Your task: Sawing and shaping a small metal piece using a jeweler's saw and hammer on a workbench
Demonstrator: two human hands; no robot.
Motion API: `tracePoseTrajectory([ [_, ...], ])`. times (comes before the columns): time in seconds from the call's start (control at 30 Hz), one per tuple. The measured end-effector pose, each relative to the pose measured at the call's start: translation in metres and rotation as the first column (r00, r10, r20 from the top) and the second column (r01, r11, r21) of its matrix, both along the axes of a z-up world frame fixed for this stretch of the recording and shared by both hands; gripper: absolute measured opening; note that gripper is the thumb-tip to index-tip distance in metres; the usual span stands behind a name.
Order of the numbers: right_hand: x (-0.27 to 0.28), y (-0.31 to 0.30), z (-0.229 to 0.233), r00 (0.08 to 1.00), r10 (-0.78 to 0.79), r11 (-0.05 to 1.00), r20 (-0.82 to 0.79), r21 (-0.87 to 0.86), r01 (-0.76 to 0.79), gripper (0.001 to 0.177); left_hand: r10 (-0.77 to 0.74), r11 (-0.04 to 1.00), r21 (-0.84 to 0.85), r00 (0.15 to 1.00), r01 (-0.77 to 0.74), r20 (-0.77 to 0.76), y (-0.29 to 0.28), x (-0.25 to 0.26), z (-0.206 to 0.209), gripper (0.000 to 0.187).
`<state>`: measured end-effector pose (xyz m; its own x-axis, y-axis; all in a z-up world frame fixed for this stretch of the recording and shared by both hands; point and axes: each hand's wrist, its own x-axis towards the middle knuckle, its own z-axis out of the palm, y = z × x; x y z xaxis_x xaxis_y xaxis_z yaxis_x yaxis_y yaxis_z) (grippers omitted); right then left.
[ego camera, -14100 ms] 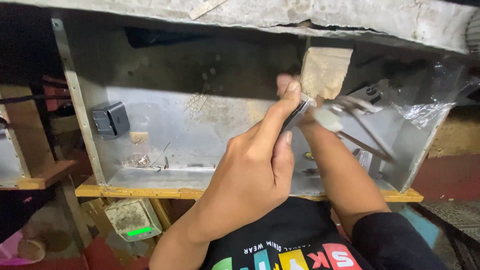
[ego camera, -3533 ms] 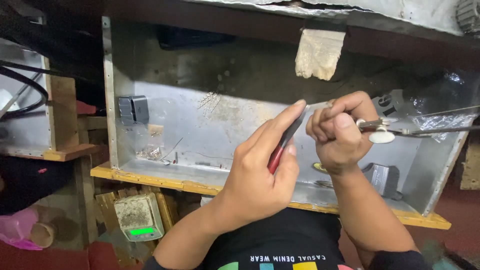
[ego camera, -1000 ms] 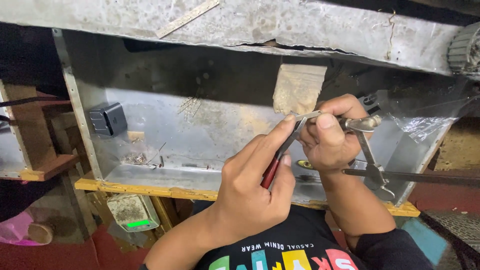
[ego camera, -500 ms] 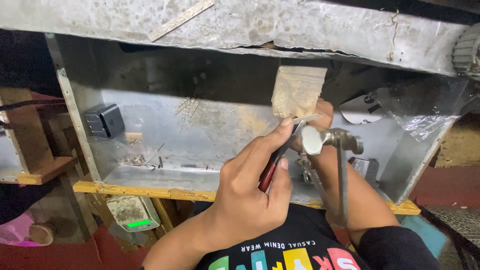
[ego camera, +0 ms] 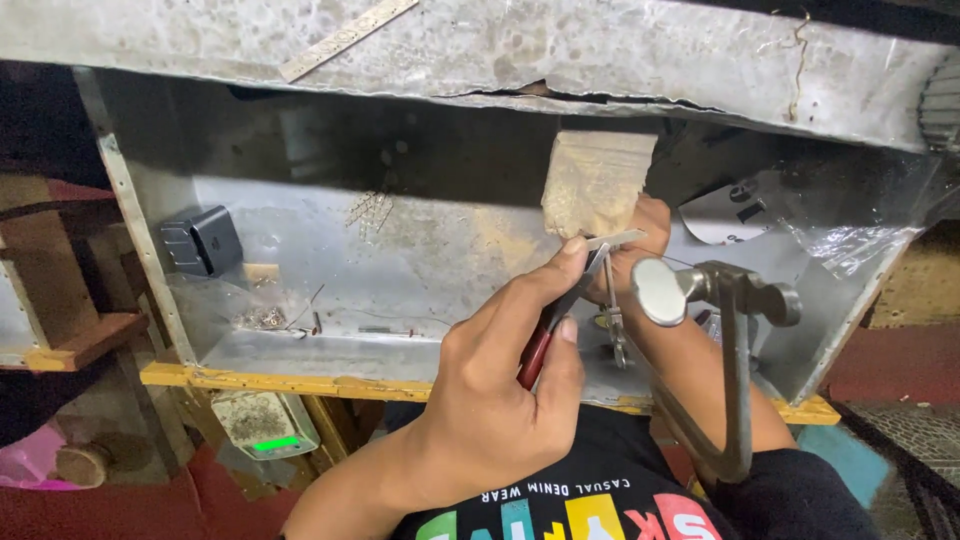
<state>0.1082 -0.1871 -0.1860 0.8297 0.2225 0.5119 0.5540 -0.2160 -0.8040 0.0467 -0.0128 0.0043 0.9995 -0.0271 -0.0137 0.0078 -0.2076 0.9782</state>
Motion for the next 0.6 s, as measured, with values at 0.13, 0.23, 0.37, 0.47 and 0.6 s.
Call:
tracePoseTrajectory([
  [0.13,-0.006,-0.006,-0.017,0.999,-0.039,0.999,-0.035,-0.027,0.038,0.046,-0.003,1.000,0.003,1.000,0.003,0.009,0.000,0.000,-0.001,0.038],
  [0.23,-0.005,-0.003,-0.019,0.998,-0.052,0.998,-0.039,0.037,0.053,0.058,-0.003,1.000,-0.002,1.000,0.003,0.009,0.000,0.000,-0.002,0.037],
  [0.37,-0.009,-0.007,-0.031,0.995,-0.103,0.994,-0.009,-0.039,0.103,0.049,-0.016,1.000,-0.015,1.000,0.016,-0.007,0.001,0.000,-0.001,0.038],
  [0.47,-0.018,-0.020,-0.068,0.976,-0.212,0.974,-0.039,-0.091,0.208,0.047,-0.022,0.999,-0.031,1.000,0.022,-0.012,0.001,-0.001,-0.001,0.038],
  [0.6,-0.017,-0.014,-0.070,0.974,-0.219,0.975,-0.055,0.032,0.221,0.051,-0.016,1.000,-0.018,1.000,0.016,0.000,0.000,-0.001,-0.001,0.037],
])
